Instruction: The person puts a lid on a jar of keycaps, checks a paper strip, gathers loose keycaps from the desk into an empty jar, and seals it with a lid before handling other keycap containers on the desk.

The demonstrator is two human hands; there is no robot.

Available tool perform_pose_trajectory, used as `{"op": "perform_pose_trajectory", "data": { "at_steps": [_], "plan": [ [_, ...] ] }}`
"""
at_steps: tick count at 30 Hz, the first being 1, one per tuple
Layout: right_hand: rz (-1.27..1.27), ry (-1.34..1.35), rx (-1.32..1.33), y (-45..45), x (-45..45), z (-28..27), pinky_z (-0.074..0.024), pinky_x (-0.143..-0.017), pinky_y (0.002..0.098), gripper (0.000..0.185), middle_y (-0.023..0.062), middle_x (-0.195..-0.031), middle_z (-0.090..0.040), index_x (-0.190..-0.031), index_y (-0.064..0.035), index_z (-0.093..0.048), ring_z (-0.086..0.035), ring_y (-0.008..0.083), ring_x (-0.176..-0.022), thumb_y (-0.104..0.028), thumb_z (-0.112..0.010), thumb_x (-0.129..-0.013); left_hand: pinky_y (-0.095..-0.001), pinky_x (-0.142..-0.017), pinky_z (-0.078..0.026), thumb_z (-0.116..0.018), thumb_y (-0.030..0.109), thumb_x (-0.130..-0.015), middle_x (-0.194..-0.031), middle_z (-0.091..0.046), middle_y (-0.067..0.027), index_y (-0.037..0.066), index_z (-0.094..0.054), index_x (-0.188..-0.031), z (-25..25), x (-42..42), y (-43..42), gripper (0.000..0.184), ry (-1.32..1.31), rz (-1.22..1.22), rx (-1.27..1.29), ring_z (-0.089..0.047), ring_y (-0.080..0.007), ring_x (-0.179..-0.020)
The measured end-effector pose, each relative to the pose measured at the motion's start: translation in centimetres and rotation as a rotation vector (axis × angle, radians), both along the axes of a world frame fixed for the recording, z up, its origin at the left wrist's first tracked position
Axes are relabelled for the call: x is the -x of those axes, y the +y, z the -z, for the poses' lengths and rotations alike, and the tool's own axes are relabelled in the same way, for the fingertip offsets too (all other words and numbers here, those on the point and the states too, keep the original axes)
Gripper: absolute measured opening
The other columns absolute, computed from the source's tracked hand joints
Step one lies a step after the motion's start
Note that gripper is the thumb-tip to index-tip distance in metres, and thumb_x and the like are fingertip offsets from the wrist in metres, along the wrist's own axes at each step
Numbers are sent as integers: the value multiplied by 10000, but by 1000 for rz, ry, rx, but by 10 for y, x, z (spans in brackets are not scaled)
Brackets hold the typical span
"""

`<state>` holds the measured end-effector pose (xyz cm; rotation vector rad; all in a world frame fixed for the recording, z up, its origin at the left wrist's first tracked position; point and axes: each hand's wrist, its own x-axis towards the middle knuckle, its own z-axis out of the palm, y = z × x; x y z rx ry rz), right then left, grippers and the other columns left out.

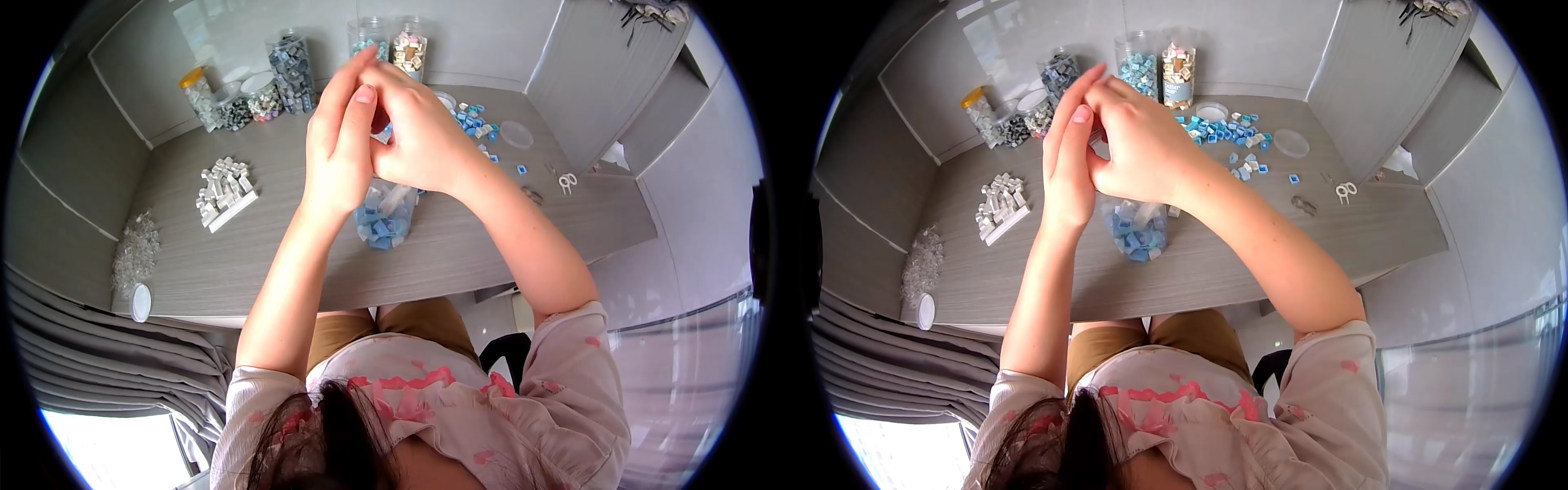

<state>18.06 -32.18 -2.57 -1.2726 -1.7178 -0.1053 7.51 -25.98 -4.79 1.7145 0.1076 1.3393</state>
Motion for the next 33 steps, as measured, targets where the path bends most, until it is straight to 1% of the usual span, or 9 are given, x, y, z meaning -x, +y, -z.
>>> {"op": "perform_pose_trajectory", "data": {
  "at_steps": [6,10,11,13,15,17,23,29,33],
  "plan": [
    [-384,558,-226,4,-12,17,-496,-773,275,302,38,-918,-592,-1093,-28,-546,-590,132,-875,52,-575,-803,-339,-909,-508,-471,297,-1034,-1241,-633,-208,2,-403,-1469,-2,2,1,530,49,14,-6,-659,-217,-1045],
    [-27,681,-392,-16,-97,37,-467,-760,224,195,5,-961,-615,-1030,-17,-607,-563,86,-902,59,-540,-863,-358,-932,-495,-503,286,-1011,-1287,-600,-228,-1,-420,-1452,-2,4,3,533,158,-2,-43,-666,-239,-1032],
    [160,578,-270,-19,-126,55,-477,-779,238,187,20,-985,-633,-1062,-8,-611,-569,90,-924,24,-565,-884,-364,-967,-478,-479,296,-1017,-1291,-591,-225,-7,-426,-1450,-3,5,3,531,187,12,-46,-654,-241,-1051],
    [514,218,8,-29,-163,104,-499,-891,364,289,156,-1128,-641,-1118,-5,-613,-625,263,-1029,-175,-700,-899,-352,-941,-485,-555,203,-968,-1231,-627,-194,-8,-454,-1422,-4,9,12,510,191,165,3,-654,-233,-1037],
    [600,1,335,-48,-174,141,-433,-1019,455,822,240,-1336,-524,-1380,-8,-494,-529,385,-1213,-551,-741,-815,-315,-898,-497,-608,122,-943,-1181,-654,-162,-6,-466,-1404,-5,14,23,499,191,398,38,-657,-213,-1026],
    [720,-257,343,-55,-177,176,-364,-1089,490,969,254,-1416,-458,-1436,-19,-452,-453,424,-1292,-676,-705,-771,-325,-922,-480,-589,95,-937,-1154,-658,-137,-8,-479,-1398,-6,17,27,484,196,444,43,-638,-204,-1044],
    [687,-303,532,-42,-167,168,-325,-1123,459,876,233,-1428,-438,-1415,-81,-481,-402,411,-1329,-571,-780,-754,-339,-920,-483,-513,256,-985,-1209,-637,-167,-34,-484,-1383,-6,13,24,493,188,453,39,-644,-211,-1038],
    [410,-234,349,-29,-181,174,-419,-964,453,377,121,-1192,-577,-1080,-131,-637,-513,329,-1137,-396,-753,-838,-416,-1001,-425,-407,593,-955,-1282,-601,-204,-28,-517,-1345,1,-1,15,741,163,462,215,-600,-285,-1137],
    [357,-227,349,-25,-184,169,-485,-800,417,231,100,-1014,-633,-928,-112,-613,-597,310,-951,-301,-723,-854,-434,-1049,-409,-355,484,-1026,-1296,-597,-204,-33,-565,-1253,16,-11,31,603,-65,666,628,-561,-303,-1219]
  ]
}}
